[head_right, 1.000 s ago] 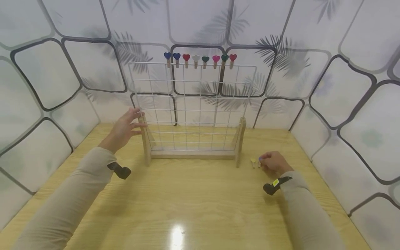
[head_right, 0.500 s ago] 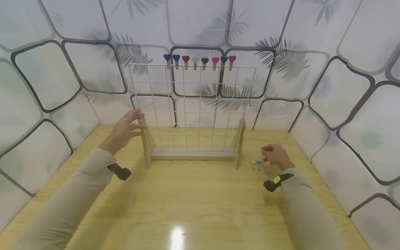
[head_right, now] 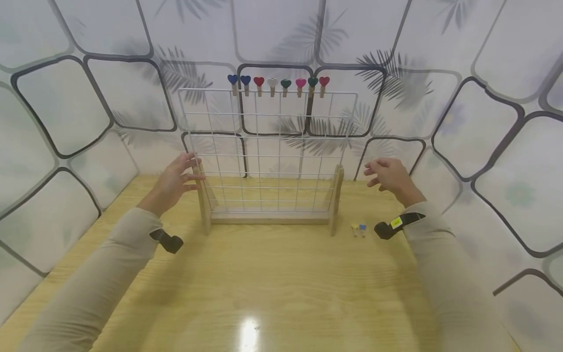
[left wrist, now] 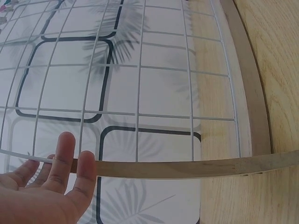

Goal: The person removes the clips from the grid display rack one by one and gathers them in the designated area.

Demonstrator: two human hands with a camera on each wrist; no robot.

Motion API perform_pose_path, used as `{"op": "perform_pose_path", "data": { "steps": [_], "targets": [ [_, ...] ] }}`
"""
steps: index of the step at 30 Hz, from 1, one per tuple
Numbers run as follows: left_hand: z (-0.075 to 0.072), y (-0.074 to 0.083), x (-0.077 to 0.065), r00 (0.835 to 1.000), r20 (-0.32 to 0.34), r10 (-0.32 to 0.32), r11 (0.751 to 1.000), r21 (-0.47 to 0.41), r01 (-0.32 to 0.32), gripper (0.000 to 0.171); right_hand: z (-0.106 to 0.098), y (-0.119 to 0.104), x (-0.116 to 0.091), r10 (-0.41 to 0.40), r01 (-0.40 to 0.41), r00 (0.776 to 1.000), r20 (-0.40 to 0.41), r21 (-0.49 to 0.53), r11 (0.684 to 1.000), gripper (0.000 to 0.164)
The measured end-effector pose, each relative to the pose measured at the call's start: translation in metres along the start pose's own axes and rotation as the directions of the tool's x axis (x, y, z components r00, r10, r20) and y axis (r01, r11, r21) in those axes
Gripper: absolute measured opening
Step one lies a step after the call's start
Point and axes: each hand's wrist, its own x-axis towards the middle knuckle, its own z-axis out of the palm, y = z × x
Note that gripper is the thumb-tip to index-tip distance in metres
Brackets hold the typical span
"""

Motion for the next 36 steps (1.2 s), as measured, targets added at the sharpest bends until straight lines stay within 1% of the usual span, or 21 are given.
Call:
{"op": "perform_pose_path", "data": {
  "steps": [5,7,9,12,13,16,20,24,30,33,36],
  "targets": [
    [0.001,0.0,0.0,1.0,0.002,0.01,1.0,0.004,-0.01,0.061,-0.013,-0.042,0.002,-0.079,0.079,0.997,-0.017,0.016,0.997,0.056],
    [0.001,0.0,0.0,1.0,0.002,0.015,1.0,0.011,-0.015,0.061,-0.014,-0.06,0.003,-0.107,0.108,0.994,-0.015,0.058,0.992,0.052],
    [0.001,0.0,0.0,1.0,0.002,0.016,1.0,0.019,-0.016,0.06,-0.013,-0.078,0.005,-0.139,0.139,0.99,-0.009,0.12,0.983,0.045],
    [0.001,0.0,0.001,1.0,0.002,0.018,1.0,0.018,-0.018,0.059,-0.008,-0.106,0.007,-0.202,0.198,0.979,0.005,0.188,0.962,0.035],
    [0.001,0.0,0.001,1.0,0.002,0.017,1.0,0.018,-0.017,0.059,-0.006,-0.115,0.008,-0.224,0.218,0.974,0.013,0.197,0.956,0.033],
    [0.0,-0.001,0.001,1.0,-0.001,0.018,1.0,0.014,-0.018,0.059,0.002,-0.141,0.011,-0.292,0.28,0.956,0.035,0.197,0.939,0.031],
    [0.001,-0.002,0.002,1.0,-0.002,0.019,1.0,0.022,-0.019,0.059,0.014,-0.174,0.016,-0.35,0.334,0.935,0.058,0.189,0.924,0.033],
    [0.001,-0.001,0.001,1.0,0.001,0.016,1.0,0.027,-0.016,0.059,0.027,-0.203,0.021,-0.375,0.357,0.924,0.079,0.181,0.917,0.036],
    [0.0,0.0,0.0,1.0,0.007,0.022,0.999,0.03,-0.022,0.06,0.046,-0.24,0.032,-0.37,0.343,0.924,0.093,0.221,0.913,0.036],
    [0.0,0.0,0.0,1.0,0.009,0.027,0.999,0.034,-0.028,0.06,0.054,-0.257,0.039,-0.38,0.354,0.921,0.086,0.218,0.909,0.035],
    [0.001,0.0,0.0,1.0,0.005,0.024,0.999,0.037,-0.024,0.06,0.062,-0.272,0.046,-0.38,0.357,0.923,0.068,0.219,0.908,0.033]
  ]
}}
